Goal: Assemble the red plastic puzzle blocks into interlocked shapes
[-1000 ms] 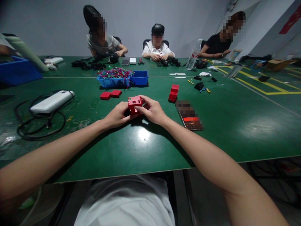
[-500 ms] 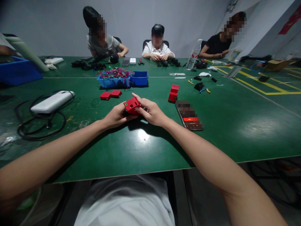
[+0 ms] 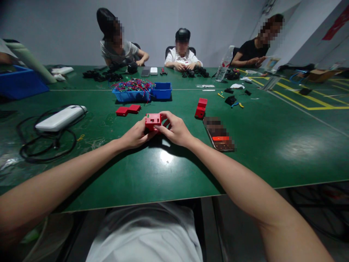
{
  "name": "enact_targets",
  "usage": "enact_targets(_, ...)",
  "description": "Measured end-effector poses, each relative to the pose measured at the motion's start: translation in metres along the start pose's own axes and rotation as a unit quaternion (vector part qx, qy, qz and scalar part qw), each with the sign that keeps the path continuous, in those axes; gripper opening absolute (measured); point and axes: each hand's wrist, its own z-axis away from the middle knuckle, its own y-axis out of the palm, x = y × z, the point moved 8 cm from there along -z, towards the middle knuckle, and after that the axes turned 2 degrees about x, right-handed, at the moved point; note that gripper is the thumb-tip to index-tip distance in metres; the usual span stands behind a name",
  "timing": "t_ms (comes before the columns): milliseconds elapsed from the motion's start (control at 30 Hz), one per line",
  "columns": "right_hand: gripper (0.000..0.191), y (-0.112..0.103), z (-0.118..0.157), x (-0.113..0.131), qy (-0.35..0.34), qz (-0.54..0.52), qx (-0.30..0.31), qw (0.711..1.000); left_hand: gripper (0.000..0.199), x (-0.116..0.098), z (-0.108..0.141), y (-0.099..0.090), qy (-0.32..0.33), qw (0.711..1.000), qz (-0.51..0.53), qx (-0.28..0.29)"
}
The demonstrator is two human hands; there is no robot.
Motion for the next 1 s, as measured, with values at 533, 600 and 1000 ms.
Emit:
enact_targets(533, 0.046, -0.010, 0.000, -0.036, 0.186, 0.080, -0.034, 0.979, 0.045, 0.009, 0.000, -0.013, -0.071, 0.994, 0.051, -0.059)
enact_targets(600, 0.049, -0.010, 0.000, -0.039, 0.200, 0.102, -0.024, 0.974, 0.057, 0.005, -0.001, -0.010, -0.046, 0.997, 0.032, -0.043)
enact_targets(1000, 0.044, 0.002, -0.001, -0.030, 0.098, 0.108, 0.065, 0.987, 0.030, 0.001, 0.002, -0.012, 0.024, 0.997, -0.028, -0.074)
